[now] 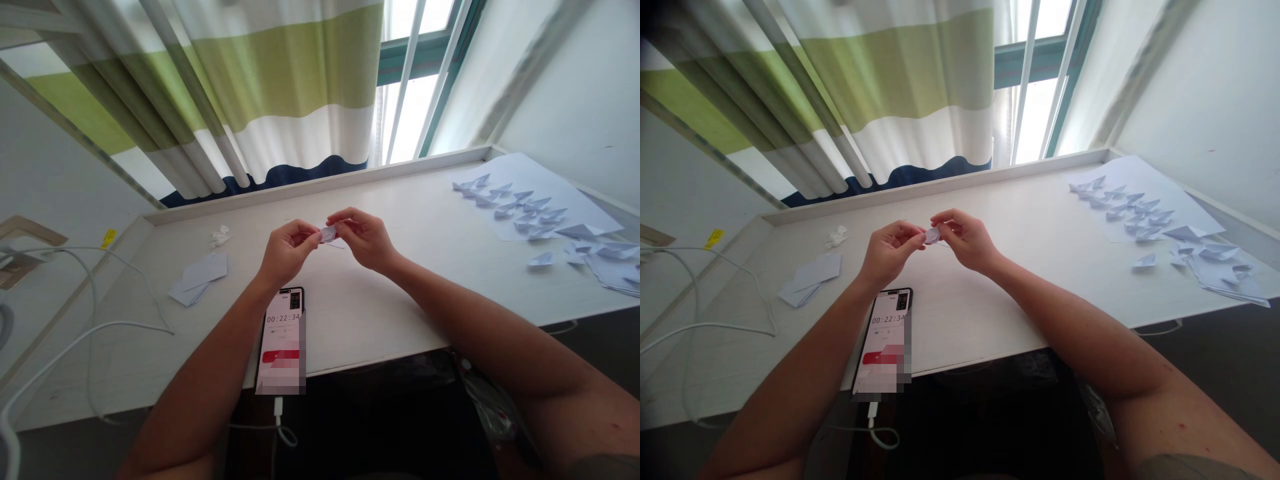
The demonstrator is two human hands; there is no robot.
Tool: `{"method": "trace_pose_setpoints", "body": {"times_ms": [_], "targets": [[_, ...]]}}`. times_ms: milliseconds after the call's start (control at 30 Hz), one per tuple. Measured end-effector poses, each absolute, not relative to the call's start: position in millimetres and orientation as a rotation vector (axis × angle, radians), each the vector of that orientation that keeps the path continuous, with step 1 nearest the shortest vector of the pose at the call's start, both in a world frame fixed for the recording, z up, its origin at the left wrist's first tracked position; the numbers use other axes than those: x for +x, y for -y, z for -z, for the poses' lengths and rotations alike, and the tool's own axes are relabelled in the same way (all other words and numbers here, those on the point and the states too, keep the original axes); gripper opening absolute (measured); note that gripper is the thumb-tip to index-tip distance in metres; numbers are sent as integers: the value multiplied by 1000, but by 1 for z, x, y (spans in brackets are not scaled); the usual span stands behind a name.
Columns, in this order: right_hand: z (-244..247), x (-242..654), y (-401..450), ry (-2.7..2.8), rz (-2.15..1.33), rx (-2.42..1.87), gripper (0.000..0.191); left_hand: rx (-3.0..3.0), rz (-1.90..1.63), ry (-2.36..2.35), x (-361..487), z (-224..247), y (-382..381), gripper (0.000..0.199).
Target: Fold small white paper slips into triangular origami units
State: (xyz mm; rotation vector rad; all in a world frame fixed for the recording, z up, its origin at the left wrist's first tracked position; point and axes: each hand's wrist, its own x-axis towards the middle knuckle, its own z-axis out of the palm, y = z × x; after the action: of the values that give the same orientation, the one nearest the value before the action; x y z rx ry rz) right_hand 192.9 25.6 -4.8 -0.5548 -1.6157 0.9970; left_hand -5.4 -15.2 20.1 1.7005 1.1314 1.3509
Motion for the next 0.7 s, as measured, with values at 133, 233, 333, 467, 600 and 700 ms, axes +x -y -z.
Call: {"method": "trace_pose_setpoints", "body": {"times_ms": [133, 233, 333, 467, 600, 700], "targets": [[8, 191, -28, 1561, -1036, -522, 27, 1734, -1352, -1115, -7, -17, 13, 20], [8, 192, -27, 1604, -1017, -556, 27, 1779, -1300, -1155, -7, -15, 12, 19], [7, 192, -25, 1648, -991, -582, 26, 1803, -1283, -1196, -7, -15, 13, 7], [7, 193, -24, 1700, -950, -618, 23, 1870, -1244, -1250, -5, -19, 17, 15], [7, 194, -23, 1761, -899, -645, 19, 1926, -1220, -1299, -4, -20, 19, 30], [8, 194, -23, 1789, -867, -651, 19, 1972, -1224, -1303, -4, -19, 18, 33]]}}
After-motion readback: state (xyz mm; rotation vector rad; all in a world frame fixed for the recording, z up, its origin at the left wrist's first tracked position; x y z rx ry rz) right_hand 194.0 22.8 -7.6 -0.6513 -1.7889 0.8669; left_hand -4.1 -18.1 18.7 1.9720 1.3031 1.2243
